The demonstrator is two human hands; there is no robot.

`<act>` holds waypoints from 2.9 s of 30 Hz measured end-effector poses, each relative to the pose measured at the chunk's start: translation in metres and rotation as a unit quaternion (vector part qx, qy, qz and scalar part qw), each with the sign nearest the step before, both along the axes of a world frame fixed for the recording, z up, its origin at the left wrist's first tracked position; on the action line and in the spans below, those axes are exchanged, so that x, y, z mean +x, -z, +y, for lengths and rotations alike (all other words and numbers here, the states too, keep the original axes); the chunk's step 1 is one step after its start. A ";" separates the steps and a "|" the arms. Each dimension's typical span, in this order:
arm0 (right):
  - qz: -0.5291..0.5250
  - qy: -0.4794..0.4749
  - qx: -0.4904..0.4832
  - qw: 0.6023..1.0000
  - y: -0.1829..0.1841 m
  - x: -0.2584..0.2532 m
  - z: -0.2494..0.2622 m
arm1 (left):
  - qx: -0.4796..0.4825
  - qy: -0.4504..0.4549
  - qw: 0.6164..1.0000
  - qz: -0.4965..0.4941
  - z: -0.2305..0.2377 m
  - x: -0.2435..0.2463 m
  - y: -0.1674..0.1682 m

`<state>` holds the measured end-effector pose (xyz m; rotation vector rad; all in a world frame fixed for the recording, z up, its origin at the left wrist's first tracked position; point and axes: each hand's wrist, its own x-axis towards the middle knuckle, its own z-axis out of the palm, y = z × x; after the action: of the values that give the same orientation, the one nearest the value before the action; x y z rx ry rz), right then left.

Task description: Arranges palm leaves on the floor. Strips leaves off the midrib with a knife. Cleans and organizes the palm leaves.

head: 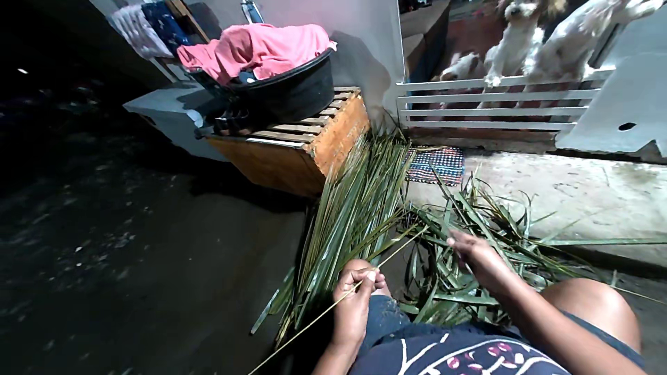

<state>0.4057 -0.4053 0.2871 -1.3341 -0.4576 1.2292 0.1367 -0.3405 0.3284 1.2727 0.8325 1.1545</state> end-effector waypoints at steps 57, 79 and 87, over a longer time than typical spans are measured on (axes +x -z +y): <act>0.049 -0.077 0.071 0.993 -0.027 -0.034 -0.008 | 0.248 0.044 0.967 0.041 -0.005 0.000 0.006; 0.113 0.010 0.034 0.993 -0.022 -0.018 0.004 | 0.424 0.063 0.891 0.148 0.001 -0.003 0.005; 0.062 0.107 0.008 0.992 0.004 0.017 0.015 | 0.318 0.094 0.939 0.094 -0.012 -0.009 0.000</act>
<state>0.4228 -0.3908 0.2831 -1.2502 -0.2288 1.1203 0.1274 -0.3528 0.3286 1.9756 0.4596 1.2010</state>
